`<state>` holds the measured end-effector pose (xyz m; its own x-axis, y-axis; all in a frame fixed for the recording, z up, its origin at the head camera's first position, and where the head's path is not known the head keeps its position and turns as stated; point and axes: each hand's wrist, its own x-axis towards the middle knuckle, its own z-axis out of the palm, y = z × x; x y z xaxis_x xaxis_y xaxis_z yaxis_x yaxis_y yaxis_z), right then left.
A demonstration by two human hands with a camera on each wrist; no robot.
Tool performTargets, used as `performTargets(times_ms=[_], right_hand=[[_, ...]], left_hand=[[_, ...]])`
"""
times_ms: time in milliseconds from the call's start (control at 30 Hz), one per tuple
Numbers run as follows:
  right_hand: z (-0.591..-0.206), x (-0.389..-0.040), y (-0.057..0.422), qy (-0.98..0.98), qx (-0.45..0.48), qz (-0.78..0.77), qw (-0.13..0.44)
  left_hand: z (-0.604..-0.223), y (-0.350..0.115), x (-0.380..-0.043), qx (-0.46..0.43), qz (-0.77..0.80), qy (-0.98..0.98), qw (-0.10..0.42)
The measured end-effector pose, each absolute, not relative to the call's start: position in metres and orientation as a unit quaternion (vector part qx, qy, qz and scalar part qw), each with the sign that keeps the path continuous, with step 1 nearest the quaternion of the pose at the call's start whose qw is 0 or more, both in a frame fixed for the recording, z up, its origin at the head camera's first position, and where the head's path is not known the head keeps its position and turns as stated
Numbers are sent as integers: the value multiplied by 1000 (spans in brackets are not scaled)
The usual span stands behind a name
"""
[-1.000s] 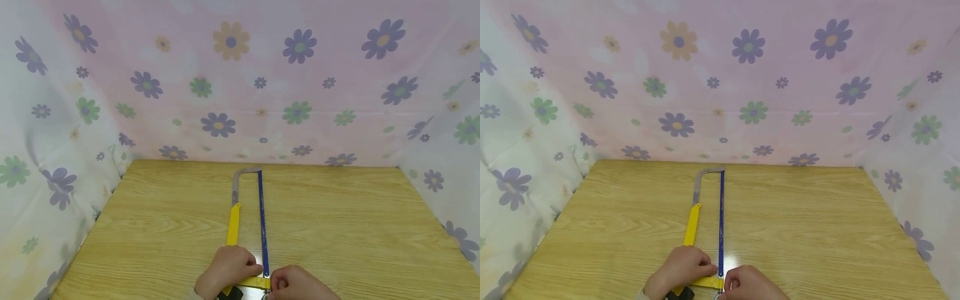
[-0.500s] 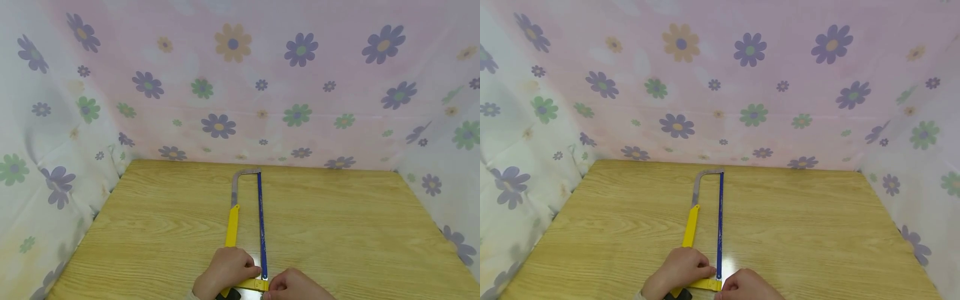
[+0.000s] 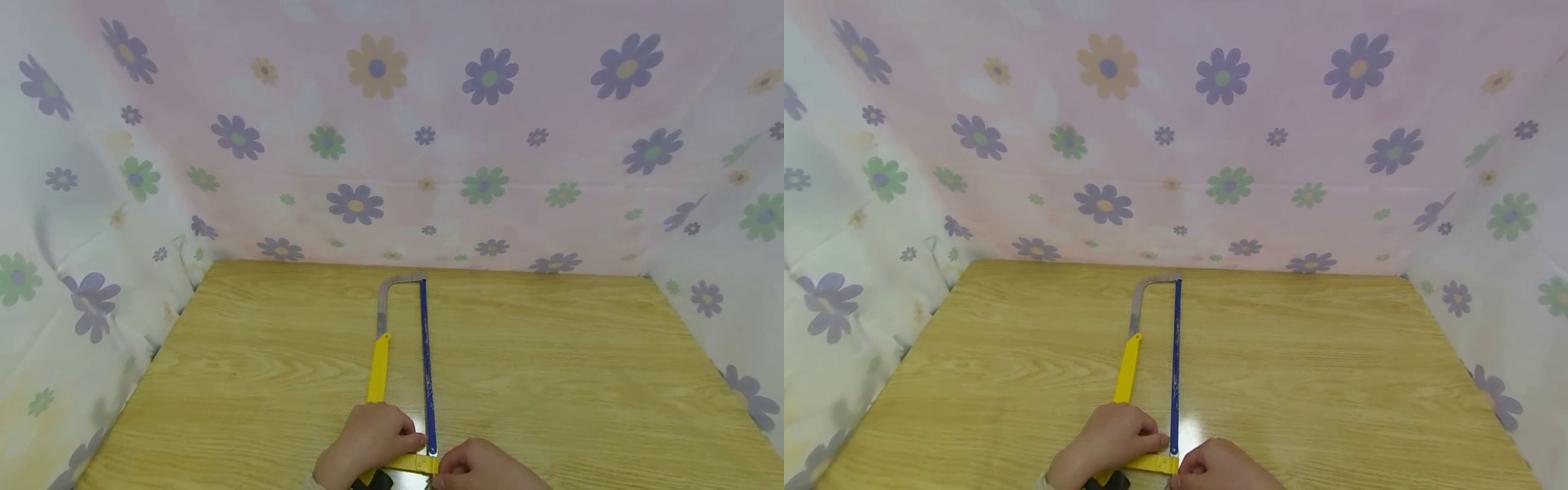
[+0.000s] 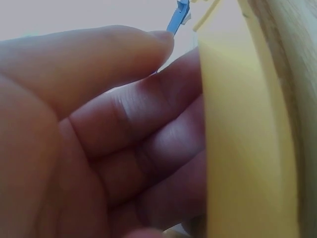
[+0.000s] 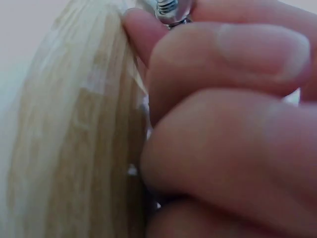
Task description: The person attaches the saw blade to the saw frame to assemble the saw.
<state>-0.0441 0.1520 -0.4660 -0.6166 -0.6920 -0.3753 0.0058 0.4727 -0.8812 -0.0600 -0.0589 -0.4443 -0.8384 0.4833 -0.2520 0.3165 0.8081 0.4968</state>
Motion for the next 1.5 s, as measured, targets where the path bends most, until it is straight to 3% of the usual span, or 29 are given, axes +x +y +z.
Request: performTargets(times_ms=[200, 1500], right_hand=[[-467, -45, 154, 770, -248, -465, 359], [-463, -40, 148, 807, -198, -426, 359]], left_hand=[[-443, -59, -60, 214, 228, 931, 190], [-443, -59, -60, 218, 231, 933, 169]])
